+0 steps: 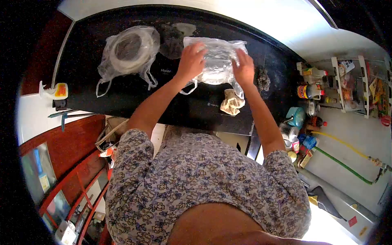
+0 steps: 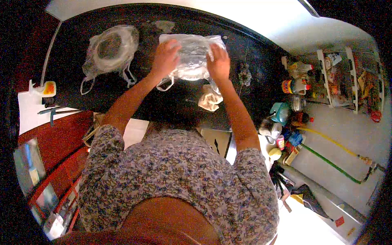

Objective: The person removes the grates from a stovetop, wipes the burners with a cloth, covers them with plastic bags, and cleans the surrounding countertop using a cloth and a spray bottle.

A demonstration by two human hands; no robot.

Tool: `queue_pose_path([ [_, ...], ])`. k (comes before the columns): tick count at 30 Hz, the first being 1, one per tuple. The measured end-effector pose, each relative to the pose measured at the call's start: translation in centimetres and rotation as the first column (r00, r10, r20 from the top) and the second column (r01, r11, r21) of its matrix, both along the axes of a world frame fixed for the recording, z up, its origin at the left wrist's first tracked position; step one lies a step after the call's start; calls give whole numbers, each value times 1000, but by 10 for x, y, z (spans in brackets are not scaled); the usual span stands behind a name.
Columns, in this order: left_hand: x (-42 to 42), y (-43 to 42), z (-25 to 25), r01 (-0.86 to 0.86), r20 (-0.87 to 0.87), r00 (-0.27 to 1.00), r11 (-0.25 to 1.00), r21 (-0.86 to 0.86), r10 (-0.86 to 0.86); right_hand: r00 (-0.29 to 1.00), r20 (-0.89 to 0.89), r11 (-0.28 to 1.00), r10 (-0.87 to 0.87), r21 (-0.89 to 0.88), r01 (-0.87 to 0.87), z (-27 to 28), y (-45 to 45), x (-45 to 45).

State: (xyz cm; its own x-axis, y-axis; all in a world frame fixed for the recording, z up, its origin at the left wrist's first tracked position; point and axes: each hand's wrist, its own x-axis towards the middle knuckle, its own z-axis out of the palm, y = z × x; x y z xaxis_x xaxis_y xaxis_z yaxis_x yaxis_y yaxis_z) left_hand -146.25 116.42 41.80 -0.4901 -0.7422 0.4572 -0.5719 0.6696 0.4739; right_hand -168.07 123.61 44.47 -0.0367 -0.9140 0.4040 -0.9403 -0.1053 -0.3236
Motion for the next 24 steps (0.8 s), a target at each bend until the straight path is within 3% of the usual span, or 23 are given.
queue_pose_path([
  [2, -10, -1, -18, 116, 40, 992, 993, 4, -116, 992, -88, 985, 96, 152, -82, -11, -10, 13],
  [5, -19, -9, -25, 126, 120, 984, 990, 67, -134, 990, -138, 977, 37, 213, -7, -33, -29, 10],
  [10, -25, -21, -18, 175, 239, 946, 966, 188, -218, 991, 60, 896, -121, 436, 83, -61, -60, 6],
  [12, -23, -22, -28, 183, 161, 960, 948, 261, -230, 962, 181, 872, -205, 479, 96, -78, -69, 4],
  [13, -23, -24, -34, 190, 121, 965, 936, 296, -234, 955, 213, 899, -207, 427, 100, -85, -68, 2],
  [16, -24, -27, -51, 231, 28, 967, 920, 317, -252, 888, 293, 844, -355, 509, 169, -79, -67, 5],
  [20, -24, -30, -50, 247, 1, 965, 904, 348, -264, 869, 292, 826, -400, 525, 204, -89, -71, -7],
  [22, -24, -28, -57, 242, -13, 966, 889, 389, -258, 936, 254, 926, -244, 348, 147, -170, -81, -43],
  [24, -26, -29, -59, 243, 1, 965, 895, 373, -262, 921, 336, 941, -198, 328, 82, -159, -78, -43],
])
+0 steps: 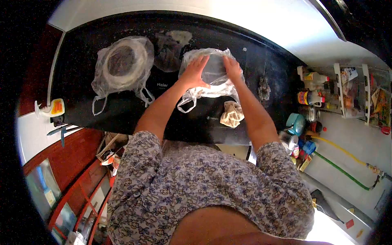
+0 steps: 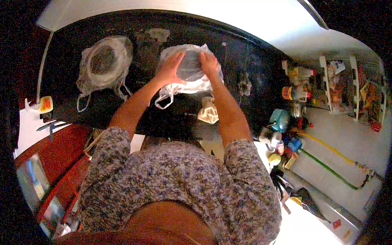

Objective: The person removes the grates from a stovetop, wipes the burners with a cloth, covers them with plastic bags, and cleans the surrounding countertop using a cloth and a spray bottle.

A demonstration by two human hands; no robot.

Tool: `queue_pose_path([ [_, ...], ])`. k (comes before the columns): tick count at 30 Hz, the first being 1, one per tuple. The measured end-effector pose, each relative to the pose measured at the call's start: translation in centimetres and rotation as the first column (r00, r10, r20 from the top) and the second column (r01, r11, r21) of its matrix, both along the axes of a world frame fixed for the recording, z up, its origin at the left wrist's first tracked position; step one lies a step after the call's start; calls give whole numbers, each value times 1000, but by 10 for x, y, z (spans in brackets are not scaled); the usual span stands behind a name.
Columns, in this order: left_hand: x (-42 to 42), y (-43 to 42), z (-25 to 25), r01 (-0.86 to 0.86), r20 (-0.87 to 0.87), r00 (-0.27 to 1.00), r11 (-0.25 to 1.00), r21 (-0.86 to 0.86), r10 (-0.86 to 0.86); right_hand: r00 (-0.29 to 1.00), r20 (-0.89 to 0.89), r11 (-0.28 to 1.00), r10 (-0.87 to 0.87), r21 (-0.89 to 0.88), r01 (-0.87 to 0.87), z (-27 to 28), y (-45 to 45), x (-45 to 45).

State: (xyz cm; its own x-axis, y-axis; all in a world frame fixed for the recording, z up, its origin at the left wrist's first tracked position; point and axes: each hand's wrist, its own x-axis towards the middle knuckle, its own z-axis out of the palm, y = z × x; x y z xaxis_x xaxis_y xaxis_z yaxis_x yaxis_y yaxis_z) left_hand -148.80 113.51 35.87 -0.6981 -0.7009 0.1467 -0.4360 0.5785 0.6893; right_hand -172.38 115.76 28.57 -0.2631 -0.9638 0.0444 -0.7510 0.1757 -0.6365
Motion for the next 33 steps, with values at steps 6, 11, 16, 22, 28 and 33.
queue_pose_path([
  [6, 2, 0, 22, 89, 51, 995, 996, -24, -88, 994, -64, 975, 93, -198, -104, 85, 14, 4],
  [11, 8, -3, 43, 28, 19, 999, 1000, -7, -28, 982, -133, 988, 132, -63, -141, 130, 40, 8],
  [16, 9, 2, 13, -11, 12, 1000, 999, -37, 11, 927, -256, 961, 273, 109, -253, 119, 63, 26],
  [22, 8, 3, 15, -33, -69, 997, 996, -79, 27, 968, -181, 982, 172, -41, -182, 136, 71, 17],
  [28, 52, 31, 85, -180, -173, 971, 980, -87, 163, 981, -115, 987, -158, -26, 156, 167, 153, -9],
  [33, 97, 88, 78, -276, -171, 918, 885, 375, 359, 965, -262, 990, -32, 126, 67, 130, 229, 29],
])
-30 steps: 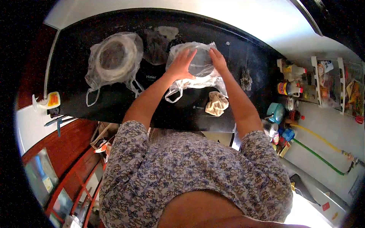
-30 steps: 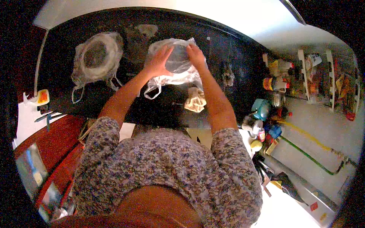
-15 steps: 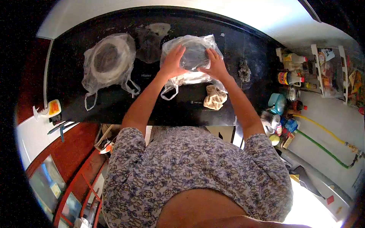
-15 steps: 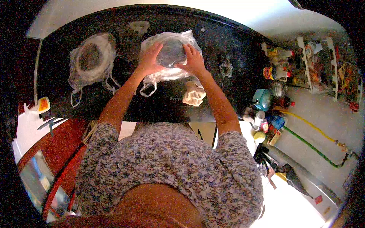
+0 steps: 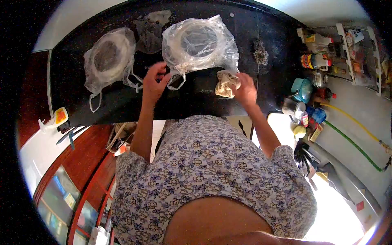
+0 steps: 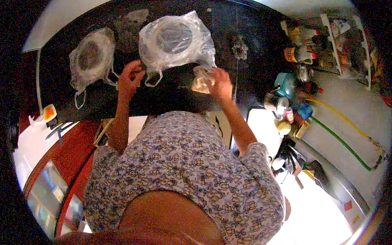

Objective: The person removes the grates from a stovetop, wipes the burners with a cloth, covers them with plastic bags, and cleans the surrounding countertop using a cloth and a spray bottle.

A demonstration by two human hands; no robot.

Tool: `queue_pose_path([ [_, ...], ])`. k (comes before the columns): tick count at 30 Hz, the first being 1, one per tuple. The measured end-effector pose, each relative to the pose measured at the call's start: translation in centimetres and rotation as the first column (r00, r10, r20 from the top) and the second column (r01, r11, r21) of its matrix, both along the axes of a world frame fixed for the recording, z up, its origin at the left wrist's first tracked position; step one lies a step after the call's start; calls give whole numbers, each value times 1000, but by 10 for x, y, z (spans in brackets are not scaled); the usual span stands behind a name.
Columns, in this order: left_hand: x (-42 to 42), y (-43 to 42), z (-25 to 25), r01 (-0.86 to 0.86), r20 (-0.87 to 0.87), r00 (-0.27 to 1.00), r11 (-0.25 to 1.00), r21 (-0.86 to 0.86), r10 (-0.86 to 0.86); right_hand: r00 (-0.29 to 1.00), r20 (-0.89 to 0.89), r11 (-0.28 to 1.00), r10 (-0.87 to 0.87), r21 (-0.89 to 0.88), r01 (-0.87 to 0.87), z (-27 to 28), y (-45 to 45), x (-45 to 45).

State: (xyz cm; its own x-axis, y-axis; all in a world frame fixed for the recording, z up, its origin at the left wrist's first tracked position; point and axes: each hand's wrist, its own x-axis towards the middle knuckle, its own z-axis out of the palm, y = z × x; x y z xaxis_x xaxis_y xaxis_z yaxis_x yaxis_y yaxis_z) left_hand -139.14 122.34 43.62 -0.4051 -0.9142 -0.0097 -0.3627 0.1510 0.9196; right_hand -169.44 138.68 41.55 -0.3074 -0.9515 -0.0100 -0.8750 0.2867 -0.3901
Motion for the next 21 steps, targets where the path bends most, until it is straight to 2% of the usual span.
queue_pose_path([
  [1, 5, 12, -4, -13, 29, 1000, 998, 67, 11, 994, -92, 998, 64, 20, -62, 1, 3, 15],
  [2, 8, 22, -5, -25, 50, 999, 992, 121, 19, 996, -64, 987, 63, 149, -53, 2, 2, 27],
  [4, 6, 39, -6, -44, 92, 996, 973, 228, 23, 999, -24, 998, 36, 61, -35, -18, 0, 37],
  [6, -1, 48, -8, -50, 36, 998, 971, 234, 43, 1000, 20, 1000, 19, -19, -19, -23, 0, 39],
  [9, -12, 55, -3, -4, -5, 1000, 986, 167, 5, 995, 99, 1000, -19, -16, 21, -15, 7, 35],
  [10, -17, 55, 1, 10, 9, 1000, 989, 145, -12, 993, 113, 993, -28, -110, 40, -19, 11, 32],
  [13, -27, 51, 3, 51, -17, 999, 989, 141, -50, 955, 296, 967, -18, -237, 92, -25, 31, 20],
  [14, -29, 49, 3, 68, -35, 997, 986, 150, -63, 963, 267, 951, -38, -287, 117, -18, 35, 19],
  [17, -30, 44, 4, 130, -97, 988, 984, 124, -118, 849, 519, 925, -104, -263, 274, 4, 59, 12],
  [19, -29, 43, -6, 238, -206, 959, 947, 214, -195, 588, 641, 812, -493, 97, 575, 31, 67, 17],
  [20, -26, 41, -8, 272, -255, 944, 929, 250, -208, 318, 898, 782, -305, 45, 622, 45, 62, 23],
  [21, -28, 42, -2, 291, -234, 944, 919, 265, -232, 4, 999, 742, -52, 36, 670, 57, 57, 29],
])
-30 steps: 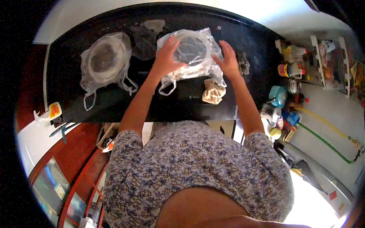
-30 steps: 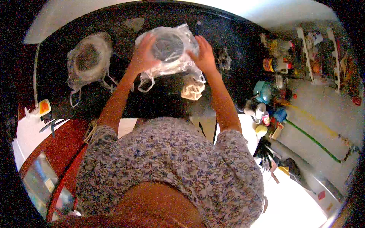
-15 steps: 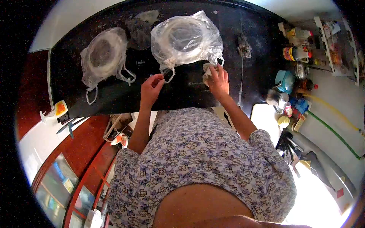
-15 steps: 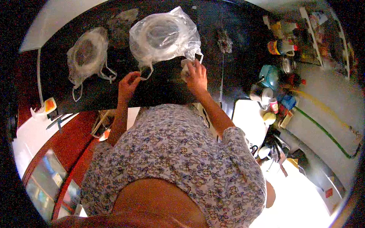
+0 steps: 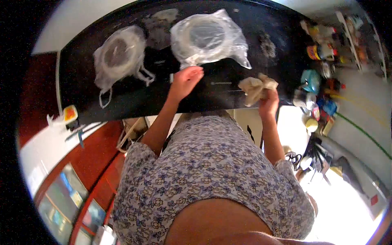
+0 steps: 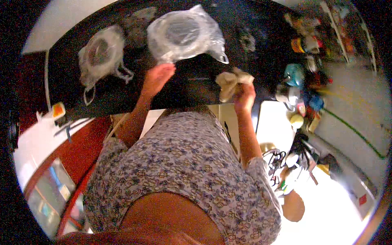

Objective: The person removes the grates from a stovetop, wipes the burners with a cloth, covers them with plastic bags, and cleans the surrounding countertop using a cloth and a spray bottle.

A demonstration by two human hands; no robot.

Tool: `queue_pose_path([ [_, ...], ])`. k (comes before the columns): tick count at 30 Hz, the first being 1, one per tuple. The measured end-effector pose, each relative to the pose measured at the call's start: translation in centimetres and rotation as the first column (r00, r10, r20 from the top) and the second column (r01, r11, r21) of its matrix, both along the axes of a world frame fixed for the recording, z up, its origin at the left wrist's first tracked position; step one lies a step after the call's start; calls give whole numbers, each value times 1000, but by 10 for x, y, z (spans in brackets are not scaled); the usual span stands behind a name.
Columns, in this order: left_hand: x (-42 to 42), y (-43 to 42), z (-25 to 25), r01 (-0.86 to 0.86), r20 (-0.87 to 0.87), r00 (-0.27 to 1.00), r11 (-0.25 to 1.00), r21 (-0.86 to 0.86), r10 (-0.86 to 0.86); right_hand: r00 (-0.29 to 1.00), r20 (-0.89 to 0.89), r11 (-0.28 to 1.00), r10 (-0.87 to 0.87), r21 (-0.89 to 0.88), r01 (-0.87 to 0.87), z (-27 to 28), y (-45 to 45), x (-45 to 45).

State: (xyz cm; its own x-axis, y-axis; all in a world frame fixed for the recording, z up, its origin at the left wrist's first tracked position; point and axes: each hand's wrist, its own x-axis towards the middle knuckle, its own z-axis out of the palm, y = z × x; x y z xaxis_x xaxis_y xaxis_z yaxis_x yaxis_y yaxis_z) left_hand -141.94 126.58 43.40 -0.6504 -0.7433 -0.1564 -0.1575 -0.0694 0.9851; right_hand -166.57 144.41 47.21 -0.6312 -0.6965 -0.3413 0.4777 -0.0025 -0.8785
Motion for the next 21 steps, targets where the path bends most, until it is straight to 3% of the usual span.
queue_pose_path([
  [1, -2, 3, 10, 28, 28, 999, 998, -64, -26, 976, 208, 996, -63, -52, 75, 7, -2, 5],
  [2, -6, 7, 9, 73, -13, 997, 997, -17, -74, 905, 409, 984, -116, -78, 162, 14, -4, 11],
  [3, -9, 13, 17, 107, -103, 990, 987, 123, -95, 906, 411, 991, -101, -36, 127, 28, -10, 21],
  [4, -12, 18, 23, 165, -59, 985, 985, 55, -161, 900, 434, 988, 19, -144, 49, 22, -12, 22],
  [7, -22, 43, 30, 209, -454, 890, 927, 312, -48, 853, 487, 970, 189, -228, -84, 56, -56, 80],
  [8, -20, 48, 33, 273, -583, 812, 872, 406, 17, 876, 451, 985, 172, -104, -140, 58, -67, 101],
  [9, -7, 50, 58, 229, -495, 865, 806, 545, 88, 871, 359, 940, 336, -74, -332, 46, -71, 107],
  [10, -1, 47, 50, 226, -513, 847, 778, 586, 140, 887, 148, 897, 438, -8, -442, 40, -76, 116],
  [11, 8, 44, 52, 127, -508, 836, 827, 548, 209, 852, -66, 854, 519, 85, -513, 36, -81, 125],
  [12, 18, 40, 56, 24, -506, 817, 861, 508, 276, 765, -390, 858, 512, 187, -478, 38, -86, 139],
  [13, 31, 41, 61, -89, -464, 813, 862, 499, 352, 591, -618, 840, 519, 239, -487, 34, -89, 143],
  [16, 69, 37, 47, -212, -359, 866, 904, 371, 349, 592, -598, 837, 540, 308, -453, 30, -93, 166],
  [17, 78, 38, 57, -280, -289, 873, 889, 362, 393, 708, -484, 851, 515, 185, -492, 29, -92, 180],
  [18, 87, 44, 52, -266, -287, 870, 871, 414, 402, 728, -386, 820, 567, 181, -543, 16, -93, 184],
  [20, 96, 49, 63, -222, -367, 835, 861, 457, 410, 642, -395, 754, 657, 359, -551, 24, -97, 207],
  [21, 100, 53, 77, -205, -420, 802, 856, 475, 425, 614, -489, 781, 619, 302, -547, 3, -97, 212],
])
